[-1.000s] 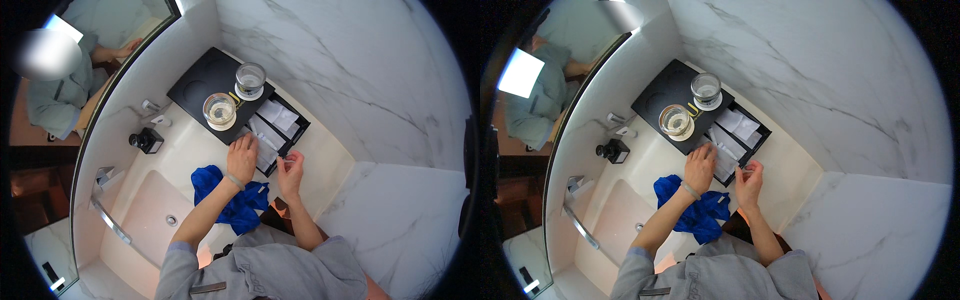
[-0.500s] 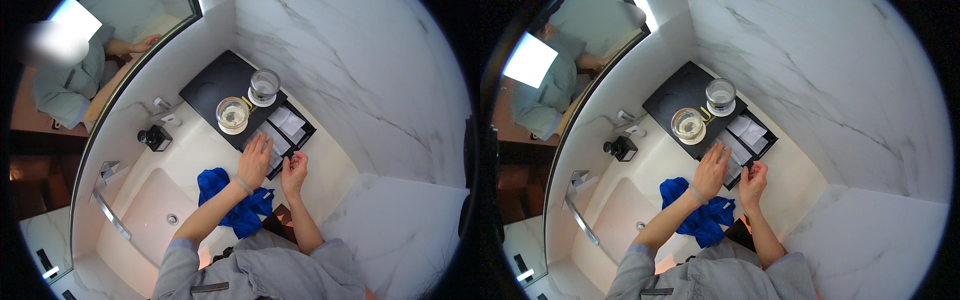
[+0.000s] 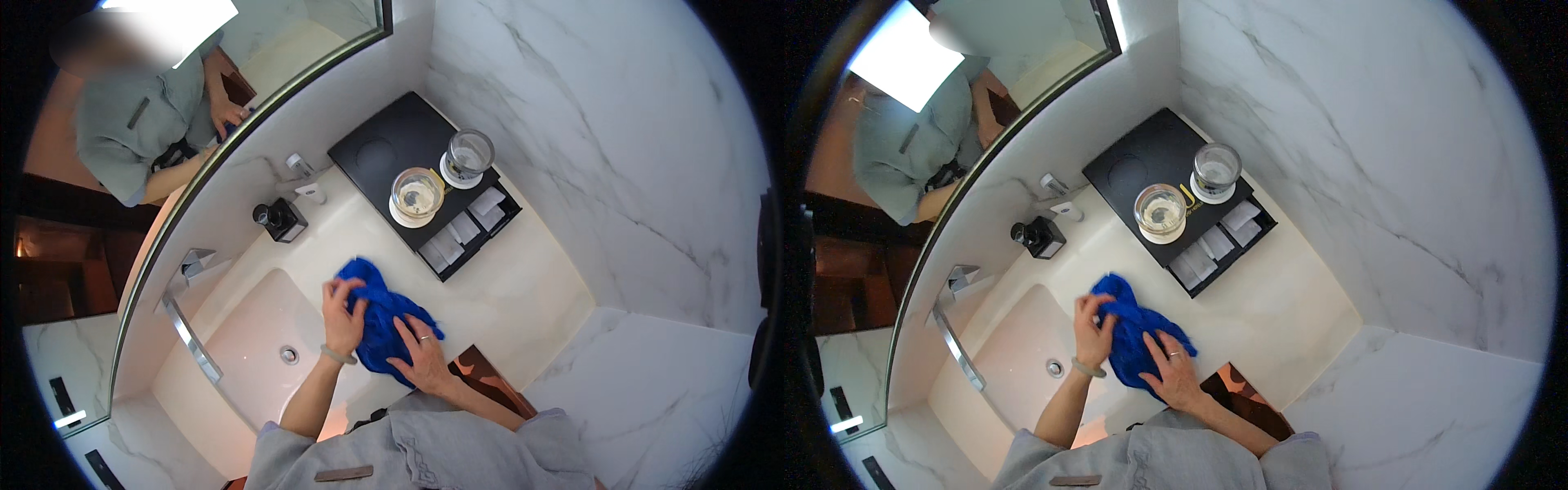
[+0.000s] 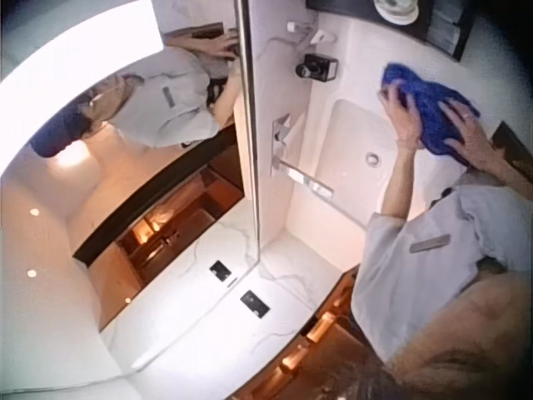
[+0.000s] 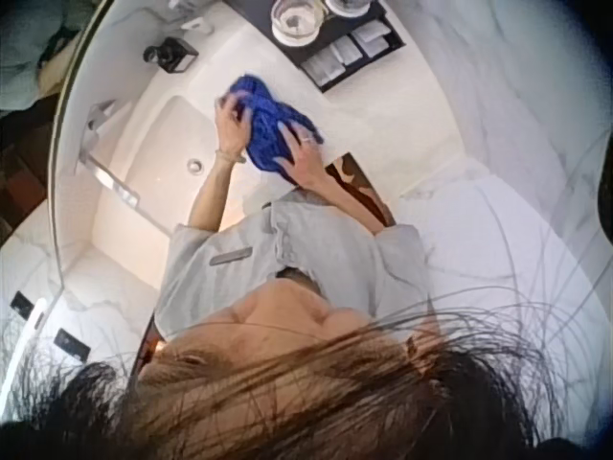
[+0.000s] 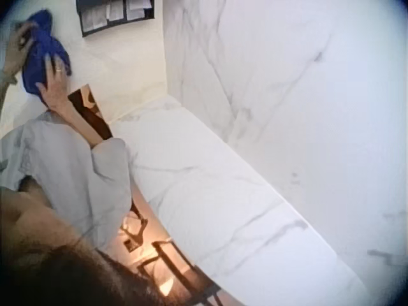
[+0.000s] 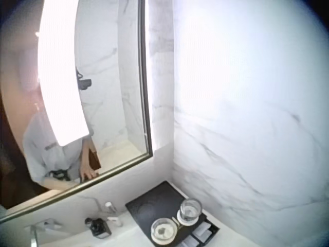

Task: The person mops the bathroom floor with a red mop, then scrubs the toilet bowl using the mop head. They wash and wring out cloths in the sink, retrieve a paper towel, and wipe the sink and faucet with a blue cloth.

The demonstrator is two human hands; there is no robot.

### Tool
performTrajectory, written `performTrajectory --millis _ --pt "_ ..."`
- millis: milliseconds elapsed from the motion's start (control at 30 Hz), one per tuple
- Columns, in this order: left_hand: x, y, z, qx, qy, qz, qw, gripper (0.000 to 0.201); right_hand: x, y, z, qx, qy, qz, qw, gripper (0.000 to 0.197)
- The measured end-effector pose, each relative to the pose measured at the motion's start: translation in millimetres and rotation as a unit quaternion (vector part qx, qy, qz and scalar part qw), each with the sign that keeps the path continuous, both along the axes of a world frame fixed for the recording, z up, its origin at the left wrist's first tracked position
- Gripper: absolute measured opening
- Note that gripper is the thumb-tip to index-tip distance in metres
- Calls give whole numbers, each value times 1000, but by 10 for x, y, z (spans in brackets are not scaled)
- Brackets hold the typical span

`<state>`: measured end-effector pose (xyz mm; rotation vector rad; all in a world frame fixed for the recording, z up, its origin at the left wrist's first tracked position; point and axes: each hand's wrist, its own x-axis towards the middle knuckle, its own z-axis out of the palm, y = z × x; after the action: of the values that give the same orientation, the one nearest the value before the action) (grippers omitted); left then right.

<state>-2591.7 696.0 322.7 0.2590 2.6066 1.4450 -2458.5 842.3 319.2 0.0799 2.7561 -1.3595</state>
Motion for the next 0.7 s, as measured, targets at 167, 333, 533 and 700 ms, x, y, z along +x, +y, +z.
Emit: performTrajectory --millis 167,333,533,700 --pt "-1184 583 229 126 189 51 972 40 -617 46 138 -78 86 -6 993 66" --pt "-2106 1072 -32 -72 225 -123 964 45 -598 65 32 -94 43 6 995 61" --pt "-2329 1261 -75 -146 248 -109 952 34 -291 78 -225 -89 3 -13 996 58" --pt "-1929 1189 -62 -109 234 38 965 32 -314 170 -233 -91 16 -43 995 56"
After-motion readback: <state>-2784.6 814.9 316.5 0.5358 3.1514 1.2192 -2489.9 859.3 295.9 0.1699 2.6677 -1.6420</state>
